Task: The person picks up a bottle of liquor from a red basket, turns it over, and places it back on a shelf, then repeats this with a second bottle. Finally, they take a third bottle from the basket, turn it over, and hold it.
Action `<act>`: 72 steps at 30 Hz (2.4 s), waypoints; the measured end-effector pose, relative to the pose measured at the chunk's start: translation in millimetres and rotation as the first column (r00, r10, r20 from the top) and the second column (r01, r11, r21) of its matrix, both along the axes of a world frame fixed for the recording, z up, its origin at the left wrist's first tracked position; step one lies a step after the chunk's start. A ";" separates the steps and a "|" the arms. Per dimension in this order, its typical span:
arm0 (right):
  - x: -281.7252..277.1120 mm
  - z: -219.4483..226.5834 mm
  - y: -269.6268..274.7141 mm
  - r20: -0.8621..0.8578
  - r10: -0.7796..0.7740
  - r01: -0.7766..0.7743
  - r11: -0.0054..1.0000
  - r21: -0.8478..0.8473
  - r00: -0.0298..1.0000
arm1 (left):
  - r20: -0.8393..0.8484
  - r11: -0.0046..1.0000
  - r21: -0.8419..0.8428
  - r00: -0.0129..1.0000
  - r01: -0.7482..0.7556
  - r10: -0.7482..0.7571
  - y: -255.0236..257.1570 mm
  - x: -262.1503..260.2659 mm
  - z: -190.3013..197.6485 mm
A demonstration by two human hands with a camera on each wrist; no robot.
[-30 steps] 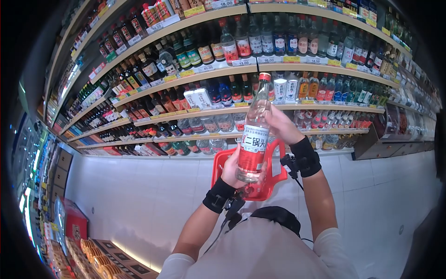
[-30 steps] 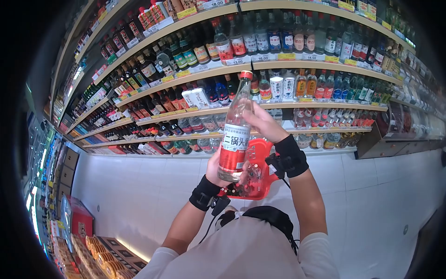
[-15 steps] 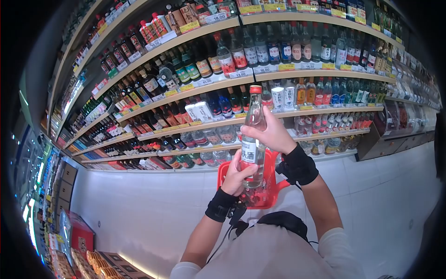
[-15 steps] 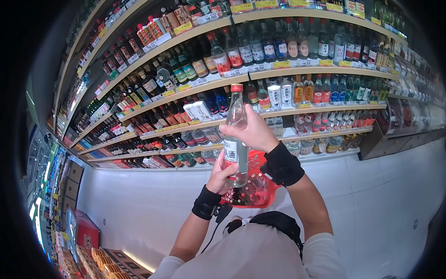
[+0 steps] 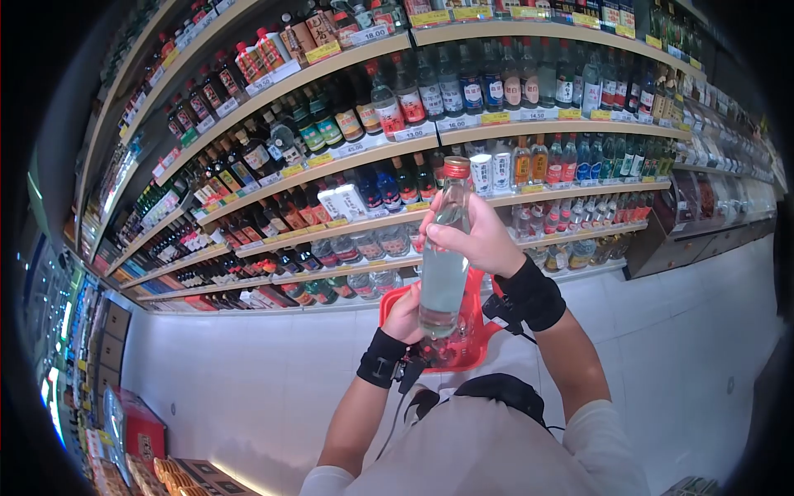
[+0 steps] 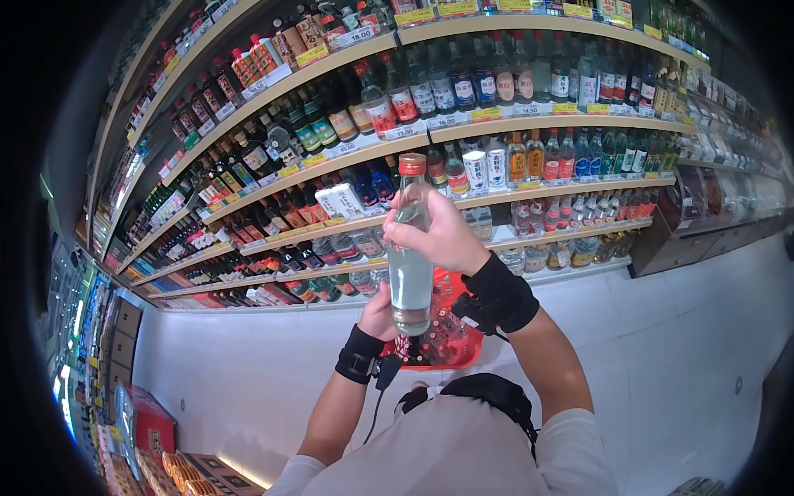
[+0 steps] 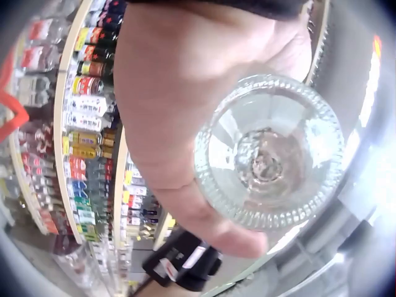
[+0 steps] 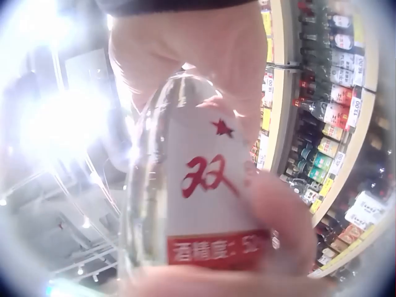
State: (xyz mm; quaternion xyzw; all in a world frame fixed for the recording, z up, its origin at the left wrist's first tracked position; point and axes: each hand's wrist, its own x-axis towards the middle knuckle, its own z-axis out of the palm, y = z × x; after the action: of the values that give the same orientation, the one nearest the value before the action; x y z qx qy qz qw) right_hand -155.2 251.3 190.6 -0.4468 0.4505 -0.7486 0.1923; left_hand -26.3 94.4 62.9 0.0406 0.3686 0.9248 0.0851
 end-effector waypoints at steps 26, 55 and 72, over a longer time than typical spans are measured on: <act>81.5 13.8 -54.1 -0.241 -0.214 0.271 0.934 0.234 0.947 | -0.481 0.527 -0.674 0.849 -0.517 0.219 -26.3 5.3 20.7; 93.3 -26.8 -11.4 -0.254 -0.452 0.517 0.772 0.369 0.855 | -0.401 0.463 -0.735 0.869 -0.495 0.291 41.5 39.3 -47.9; 38.0 -9.6 218.4 -0.191 -0.316 0.360 0.891 0.275 0.929 | -0.317 0.530 -0.840 0.895 -0.112 -0.314 209.5 -78.2 -4.7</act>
State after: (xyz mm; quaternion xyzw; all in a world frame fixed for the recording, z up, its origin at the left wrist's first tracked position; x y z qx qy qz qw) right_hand -117.2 469.7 181.1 -0.3779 0.6442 -0.6584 0.0932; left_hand -104.5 303.9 58.2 0.2201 0.7731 0.5913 0.0651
